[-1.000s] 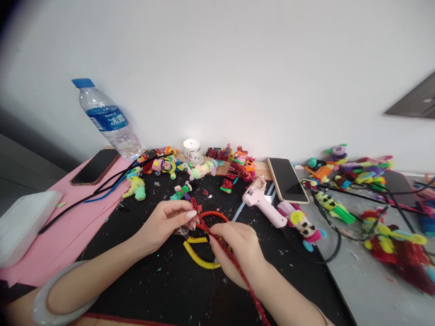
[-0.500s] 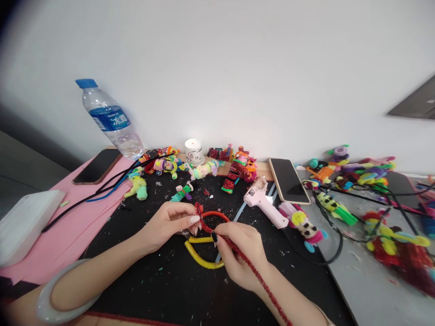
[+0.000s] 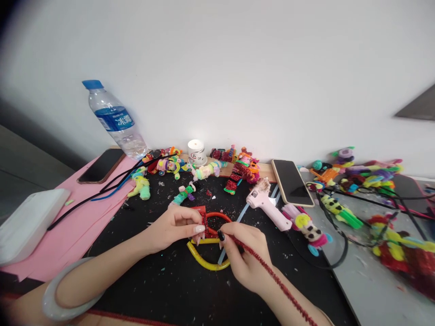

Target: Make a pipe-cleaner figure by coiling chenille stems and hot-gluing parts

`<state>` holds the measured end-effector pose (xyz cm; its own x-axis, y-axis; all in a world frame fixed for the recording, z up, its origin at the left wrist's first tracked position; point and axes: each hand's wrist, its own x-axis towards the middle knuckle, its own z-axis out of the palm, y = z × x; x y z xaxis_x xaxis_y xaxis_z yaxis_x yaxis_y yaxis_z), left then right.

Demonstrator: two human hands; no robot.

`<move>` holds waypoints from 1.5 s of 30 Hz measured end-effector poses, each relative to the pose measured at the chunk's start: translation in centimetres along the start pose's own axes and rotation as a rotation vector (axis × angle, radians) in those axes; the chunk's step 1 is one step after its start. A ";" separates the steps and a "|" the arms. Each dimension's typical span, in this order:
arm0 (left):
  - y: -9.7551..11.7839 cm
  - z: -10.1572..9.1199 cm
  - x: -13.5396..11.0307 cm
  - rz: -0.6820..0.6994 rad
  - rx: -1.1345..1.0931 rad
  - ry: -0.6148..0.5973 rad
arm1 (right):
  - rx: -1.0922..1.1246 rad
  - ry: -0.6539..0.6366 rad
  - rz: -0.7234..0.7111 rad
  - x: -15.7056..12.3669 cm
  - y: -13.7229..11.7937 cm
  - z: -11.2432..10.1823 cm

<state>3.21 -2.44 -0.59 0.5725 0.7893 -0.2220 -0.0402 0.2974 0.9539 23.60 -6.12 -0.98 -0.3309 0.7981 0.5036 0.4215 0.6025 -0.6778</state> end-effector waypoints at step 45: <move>-0.4 -0.2 -0.6 -0.170 0.076 -0.399 | 0.098 -0.247 -0.049 0.3 0.3 0.6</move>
<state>2.76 -2.94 -0.85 0.8376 0.4591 -0.2961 0.1339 0.3531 0.9260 23.12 -5.73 -1.30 -0.5502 0.7337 0.3987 0.3201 0.6263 -0.7108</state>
